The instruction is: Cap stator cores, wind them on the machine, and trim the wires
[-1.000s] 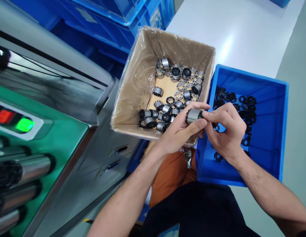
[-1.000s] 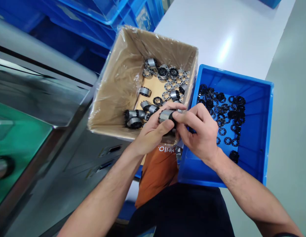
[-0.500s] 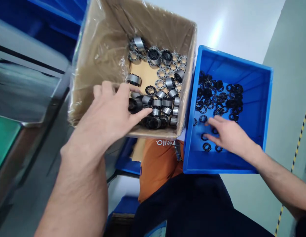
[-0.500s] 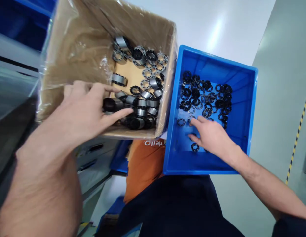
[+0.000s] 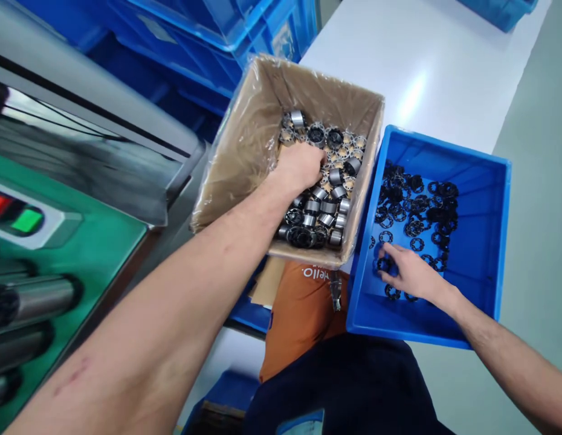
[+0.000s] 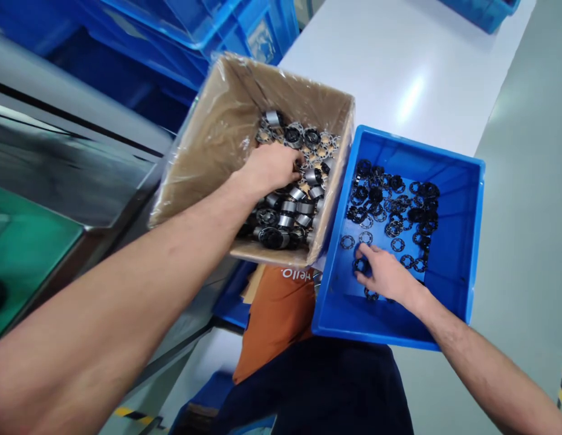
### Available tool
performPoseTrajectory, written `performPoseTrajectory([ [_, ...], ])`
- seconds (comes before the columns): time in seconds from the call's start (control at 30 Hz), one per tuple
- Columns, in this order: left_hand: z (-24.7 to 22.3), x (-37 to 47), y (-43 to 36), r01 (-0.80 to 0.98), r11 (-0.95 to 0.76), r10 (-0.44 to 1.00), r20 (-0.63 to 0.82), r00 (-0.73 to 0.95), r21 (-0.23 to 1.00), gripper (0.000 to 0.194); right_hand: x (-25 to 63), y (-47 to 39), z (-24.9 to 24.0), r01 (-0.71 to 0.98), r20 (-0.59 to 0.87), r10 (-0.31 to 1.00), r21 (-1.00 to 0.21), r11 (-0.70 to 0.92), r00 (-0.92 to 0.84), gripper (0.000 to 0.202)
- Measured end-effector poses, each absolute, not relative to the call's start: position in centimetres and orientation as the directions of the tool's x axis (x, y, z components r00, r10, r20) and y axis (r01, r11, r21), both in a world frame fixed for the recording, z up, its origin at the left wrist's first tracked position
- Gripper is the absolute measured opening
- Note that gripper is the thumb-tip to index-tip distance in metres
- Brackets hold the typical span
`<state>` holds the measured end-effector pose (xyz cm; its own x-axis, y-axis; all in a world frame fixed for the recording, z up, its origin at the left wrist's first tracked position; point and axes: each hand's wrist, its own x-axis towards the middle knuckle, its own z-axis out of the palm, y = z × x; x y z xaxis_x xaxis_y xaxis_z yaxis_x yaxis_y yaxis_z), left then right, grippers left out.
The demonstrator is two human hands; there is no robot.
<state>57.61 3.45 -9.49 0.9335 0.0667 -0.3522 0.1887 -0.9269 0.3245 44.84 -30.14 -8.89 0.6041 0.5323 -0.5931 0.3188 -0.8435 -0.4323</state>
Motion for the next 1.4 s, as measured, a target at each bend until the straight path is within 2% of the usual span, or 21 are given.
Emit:
performPoseTrajectory([
  [0.1,-8.6,56.7,4.3,0.205,-0.899,0.093,-0.288,0.953,0.387,0.022,46.4,-31.0,-7.5,0.258,-0.511,0.542,-0.524,-0.812,0.667,0.027],
  [0.17,-7.6,55.4,4.9,0.203,-0.879,0.119,-0.213,0.970,0.431,0.018,46.9,-31.7,-6.3,0.180,-0.424,0.534,-0.635,-0.751,0.731,0.028],
  [0.2,-7.1,54.4,5.1,0.194,-0.858,0.129,-0.165,0.978,0.476,0.019,47.0,-31.9,-5.7,0.138,-0.363,0.525,-0.708,-0.693,0.770,0.029],
  [0.23,-6.6,53.4,5.2,0.185,-0.800,0.142,-0.119,0.983,0.571,0.021,46.9,-32.0,-5.0,0.108,-0.293,0.513,-0.780,-0.616,0.807,0.032],
  [0.27,-6.1,52.2,5.1,0.180,-0.681,0.164,-0.091,0.982,0.710,0.022,46.7,-31.8,-4.3,0.097,-0.217,0.498,-0.843,-0.530,0.840,0.036],
  [0.3,-5.6,51.1,4.8,0.179,-0.485,0.195,-0.094,0.976,0.856,0.024,46.5,-31.4,-3.6,0.107,-0.142,0.483,-0.886,-0.451,0.864,0.038],
  [0.33,-5.1,50.0,4.3,0.182,-0.219,0.218,-0.133,0.967,0.959,0.025,46.3,-30.8,-2.9,0.138,-0.072,0.477,-0.910,-0.391,0.876,0.038],
  [0.37,-4.6,49.0,3.6,0.191,0.053,0.220,-0.198,0.955,0.980,0.026,46.2,-29.9,-2.2,0.177,-0.003,0.475,-0.926,-0.333,0.880,0.036],
  [0.4,-4.2,48.1,2.8,0.203,0.280,0.203,-0.265,0.943,0.938,0.025,46.2,-29.0,-1.6,0.217,0.064,0.476,-0.936,-0.275,0.877,0.034],
  [0.43,-3.8,47.3,2.0,0.216,0.420,0.177,-0.313,0.933,0.881,0.023,46.2,-27.9,-1.0,0.256,0.125,0.478,-0.942,-0.219,0.869,0.031],
  [0.5,-3.4,46.3,0.2,0.213,0.531,0.156,-0.341,0.927,0.820,0.026,46.5,-25.7,-0.2,0.328,0.234,0.488,-0.938,-0.116,0.841,0.027],
  [0.6,-3.9,45.2,-2.1,0.162,0.533,0.174,-0.296,0.939,0.830,0.050,47.0,-23.1,0.1,0.381,0.318,0.482,-0.924,-0.038,0.817,0.037],
  [0.67,-4.7,44.5,-3.1,0.134,0.529,0.154,-0.250,0.956,0.838,0.057,47.0,-22.0,-0.4,0.383,0.328,0.449,-0.923,-0.033,0.831,0.033],
  [0.7,-5.2,44.2,-3.4,0.123,0.532,0.127,-0.223,0.967,0.838,0.057,46.9,-21.6,-0.8,0.377,0.325,0.428,-0.925,-0.040,0.843,0.032],
  [0.83,-6.8,42.8,-3.8,0.128,0.535,-0.006,-0.148,0.989,0.835,0.058,46.4,-21.1,-2.2,0.408,0.313,0.408,-0.897,-0.170,0.858,0.056],
  [0.93,-7.0,42.2,-3.5,0.144,0.535,-0.076,-0.123,0.990,0.832,0.054,46.5,-21.2,-2.7,0.458,0.330,0.408,-0.848,-0.268,0.851,0.050],
  [1.1,-6.6,42.0,-3.1,0.123,0.513,-0.105,-0.080,0.991,0.850,0.044,46.9,-21.3,-2.9,0.518,0.400,0.401,-0.819,-0.248,0.824,0.047],
  [1.4,-6.7,41.9,-3.0,0.093,0.480,-0.124,-0.038,0.992,0.872,0.043,47.0,-21.6,-2.9,0.493,0.372,0.460,-0.852,-0.175,0.806,0.036],
])
